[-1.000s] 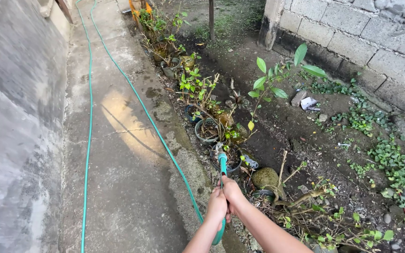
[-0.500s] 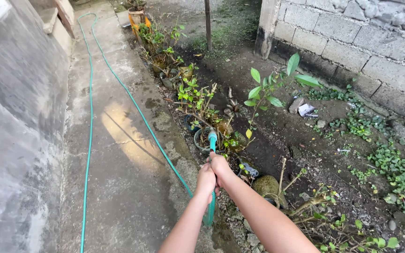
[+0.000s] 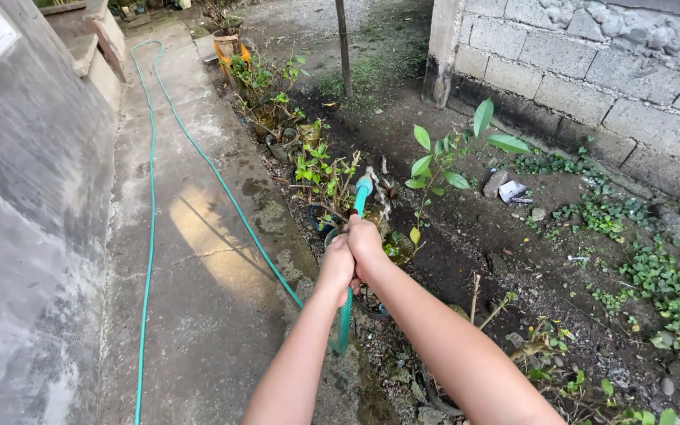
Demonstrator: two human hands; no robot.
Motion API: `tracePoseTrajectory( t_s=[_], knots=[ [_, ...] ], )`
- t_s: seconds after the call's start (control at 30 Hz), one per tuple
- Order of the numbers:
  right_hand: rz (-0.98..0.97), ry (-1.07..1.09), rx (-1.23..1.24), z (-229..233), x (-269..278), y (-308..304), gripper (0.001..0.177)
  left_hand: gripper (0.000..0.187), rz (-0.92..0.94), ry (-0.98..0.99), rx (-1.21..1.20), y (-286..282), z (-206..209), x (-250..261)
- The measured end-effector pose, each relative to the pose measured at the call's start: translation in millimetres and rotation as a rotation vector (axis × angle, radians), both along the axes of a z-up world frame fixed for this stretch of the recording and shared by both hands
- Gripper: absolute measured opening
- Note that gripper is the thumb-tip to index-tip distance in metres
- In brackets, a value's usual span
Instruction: Watering various potted and ground plants in a garden using a garden hose.
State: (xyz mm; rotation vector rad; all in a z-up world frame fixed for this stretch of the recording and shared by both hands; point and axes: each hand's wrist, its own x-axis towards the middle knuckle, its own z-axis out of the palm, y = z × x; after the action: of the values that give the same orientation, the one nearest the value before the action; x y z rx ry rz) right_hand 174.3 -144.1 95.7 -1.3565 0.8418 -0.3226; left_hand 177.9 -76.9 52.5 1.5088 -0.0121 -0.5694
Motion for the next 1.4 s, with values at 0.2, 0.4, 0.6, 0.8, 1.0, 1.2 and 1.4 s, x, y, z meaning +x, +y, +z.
tracePoseTrajectory(
  t_s=[0.2, 0.4, 0.6, 0.8, 1.0, 1.2, 1.4],
  knots=[
    [0.010, -0.031, -0.006, 26.6, 5.4, -18.8, 0.041, 0.042, -0.021, -0.032, -0.019, -16.3, 23.6, 11.5],
    [0.007, -0.028, -0.035, 42.7, -4.9, -4.0, 0.041, 0.042, -0.041, -0.067, -0.033, -14.7, 29.5, 12.3],
    [0.035, 0.029, -0.052, 26.6, -0.1, 6.6, 0.042, 0.042, -0.045, -0.087, -0.046, -1.3, 26.7, 9.4],
    [0.072, 0.062, -0.050, -2.8, 27.4, 21.2, 0.041, 0.040, -0.031, -0.085, -0.009, 21.9, 18.4, 23.1],
    [0.101, -0.050, 0.073, 4.4, 69.5, 45.6, 0.041, 0.038, 0.029, -0.117, -0.007, 41.9, 22.8, 65.4],
    [0.367, -0.137, 0.209, 11.4, 135.7, 26.1, 0.034, 0.034, 0.024, -0.132, -0.056, 55.9, 75.2, 89.5],
    [0.424, -0.143, 0.202, 72.0, 171.5, 6.0, 0.033, 0.034, -0.037, -0.201, -0.134, 42.6, 119.6, 137.2]
  ],
)
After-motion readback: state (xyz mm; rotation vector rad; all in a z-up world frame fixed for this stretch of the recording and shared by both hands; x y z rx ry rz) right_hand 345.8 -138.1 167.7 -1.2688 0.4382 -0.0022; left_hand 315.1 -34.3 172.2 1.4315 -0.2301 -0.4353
